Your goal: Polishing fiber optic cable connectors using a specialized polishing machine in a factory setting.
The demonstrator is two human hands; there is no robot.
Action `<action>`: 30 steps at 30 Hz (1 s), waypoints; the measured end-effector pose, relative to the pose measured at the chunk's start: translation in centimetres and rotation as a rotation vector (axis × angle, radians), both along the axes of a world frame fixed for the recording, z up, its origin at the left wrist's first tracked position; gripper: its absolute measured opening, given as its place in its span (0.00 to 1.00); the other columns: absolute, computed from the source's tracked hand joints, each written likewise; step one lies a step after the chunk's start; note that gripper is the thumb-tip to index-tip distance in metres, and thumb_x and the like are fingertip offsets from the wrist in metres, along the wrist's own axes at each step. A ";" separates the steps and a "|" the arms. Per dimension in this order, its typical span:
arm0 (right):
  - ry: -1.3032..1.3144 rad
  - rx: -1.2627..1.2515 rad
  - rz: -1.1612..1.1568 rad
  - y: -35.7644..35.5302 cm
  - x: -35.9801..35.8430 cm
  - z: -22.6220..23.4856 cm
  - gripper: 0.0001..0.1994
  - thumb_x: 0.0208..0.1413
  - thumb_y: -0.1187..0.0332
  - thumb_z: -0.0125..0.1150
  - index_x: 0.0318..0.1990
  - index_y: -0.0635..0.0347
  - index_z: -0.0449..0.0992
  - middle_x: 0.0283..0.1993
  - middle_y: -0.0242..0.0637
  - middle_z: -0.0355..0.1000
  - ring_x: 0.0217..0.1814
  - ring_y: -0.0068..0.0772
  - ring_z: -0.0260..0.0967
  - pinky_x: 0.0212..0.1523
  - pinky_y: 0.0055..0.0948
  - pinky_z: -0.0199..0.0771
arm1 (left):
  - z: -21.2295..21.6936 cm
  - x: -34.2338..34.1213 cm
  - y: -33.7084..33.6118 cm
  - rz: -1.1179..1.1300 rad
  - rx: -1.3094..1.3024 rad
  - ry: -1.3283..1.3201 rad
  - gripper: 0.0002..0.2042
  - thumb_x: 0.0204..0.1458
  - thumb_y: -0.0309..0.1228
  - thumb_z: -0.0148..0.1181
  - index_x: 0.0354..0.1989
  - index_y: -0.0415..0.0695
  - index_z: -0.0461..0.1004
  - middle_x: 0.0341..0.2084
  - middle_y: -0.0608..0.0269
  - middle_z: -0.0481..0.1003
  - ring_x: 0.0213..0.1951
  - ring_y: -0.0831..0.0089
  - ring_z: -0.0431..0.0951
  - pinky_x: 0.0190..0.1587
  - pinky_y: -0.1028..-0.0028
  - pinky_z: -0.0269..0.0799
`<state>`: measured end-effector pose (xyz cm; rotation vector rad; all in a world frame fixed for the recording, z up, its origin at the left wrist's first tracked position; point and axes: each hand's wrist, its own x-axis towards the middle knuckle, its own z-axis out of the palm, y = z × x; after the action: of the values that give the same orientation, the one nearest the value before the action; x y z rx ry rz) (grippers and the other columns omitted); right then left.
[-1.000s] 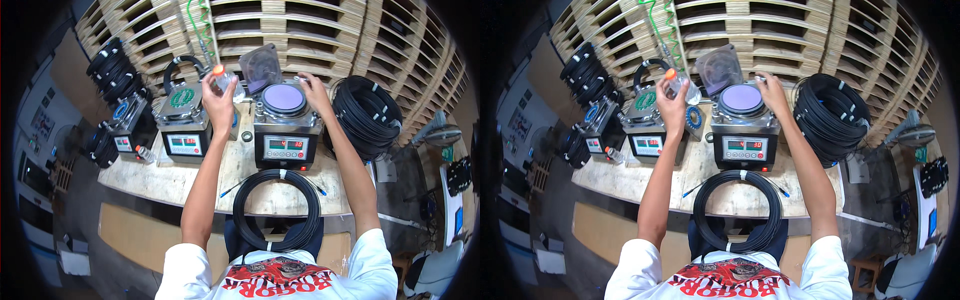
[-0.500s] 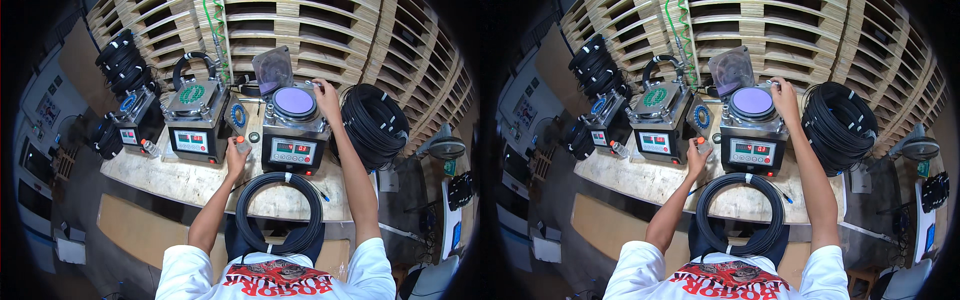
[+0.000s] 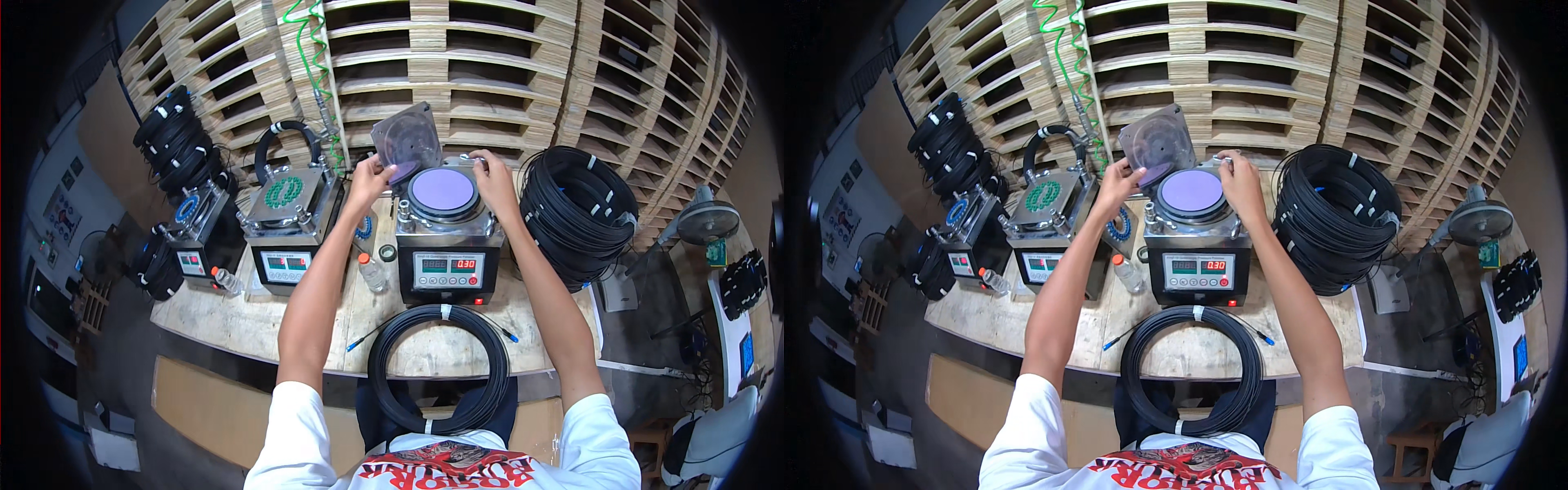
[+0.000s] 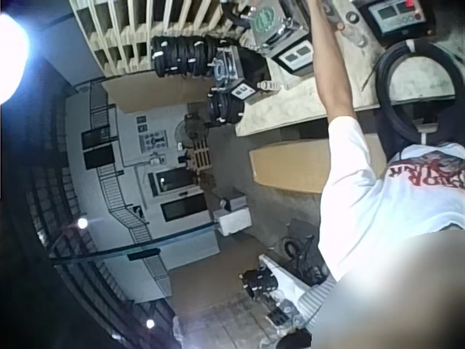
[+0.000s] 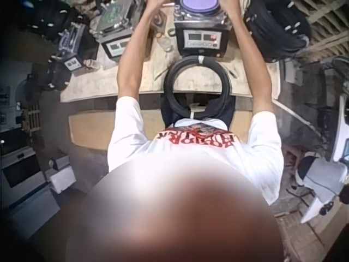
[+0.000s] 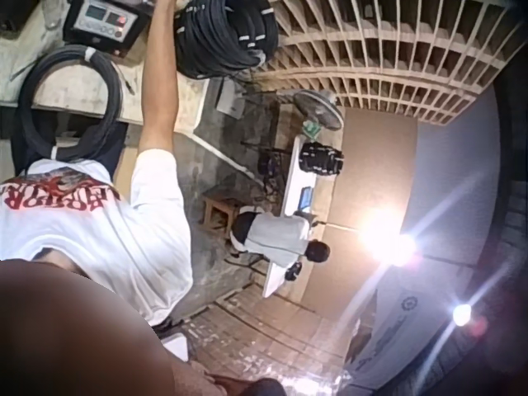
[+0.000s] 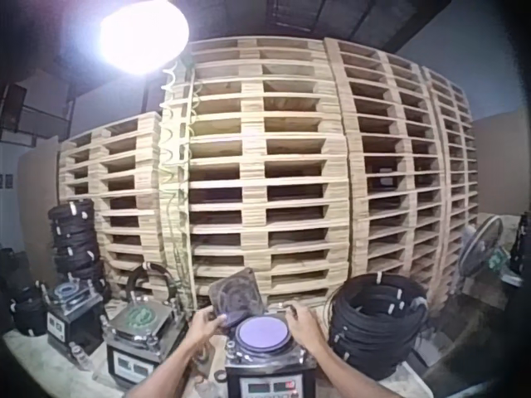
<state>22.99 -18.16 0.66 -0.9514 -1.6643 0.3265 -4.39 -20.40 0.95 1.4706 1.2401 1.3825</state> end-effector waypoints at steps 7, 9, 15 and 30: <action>0.220 -0.300 0.312 -0.1 1.2 1.8 0.24 0.67 0.51 0.54 0.41 0.69 0.79 0.27 0.36 0.77 0.25 0.23 0.72 0.28 0.23 0.69 | 3.2 3.6 -2.3 0.145 0.449 0.574 0.19 0.57 0.22 0.58 0.58 0.42 0.74 0.33 0.54 0.83 0.30 0.64 0.82 0.35 0.64 0.77; 0.358 -0.458 0.396 -2.3 0.4 4.9 0.24 0.67 0.50 0.54 0.39 0.68 0.79 0.28 0.36 0.77 0.25 0.24 0.72 0.28 0.24 0.70 | 5.7 4.8 -5.9 0.179 0.578 0.883 0.20 0.57 0.23 0.55 0.59 0.51 0.74 0.37 0.57 0.82 0.36 0.51 0.81 0.37 0.60 0.78; 0.806 -0.592 0.601 -1.9 1.9 2.7 0.13 0.61 0.62 0.64 0.44 0.63 0.76 0.40 0.33 0.77 0.39 0.23 0.75 0.42 0.23 0.76 | 6.7 6.2 -6.6 0.154 0.746 1.267 0.27 0.53 0.36 0.64 0.64 0.57 0.70 0.51 0.56 0.77 0.55 0.54 0.75 0.47 0.59 0.79; 0.475 -0.713 0.549 1.9 4.6 0.3 0.17 0.64 0.69 0.60 0.56 0.70 0.71 0.42 0.40 0.78 0.36 0.24 0.77 0.36 0.23 0.79 | -0.7 2.2 -0.7 -0.125 -0.225 -0.148 0.11 0.57 0.26 0.65 0.46 0.35 0.80 0.28 0.69 0.78 0.26 0.85 0.71 0.28 0.83 0.68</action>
<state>27.55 -16.27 0.99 -0.8012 -1.3385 1.4707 -2.17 -21.06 0.22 1.2469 1.1497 1.2042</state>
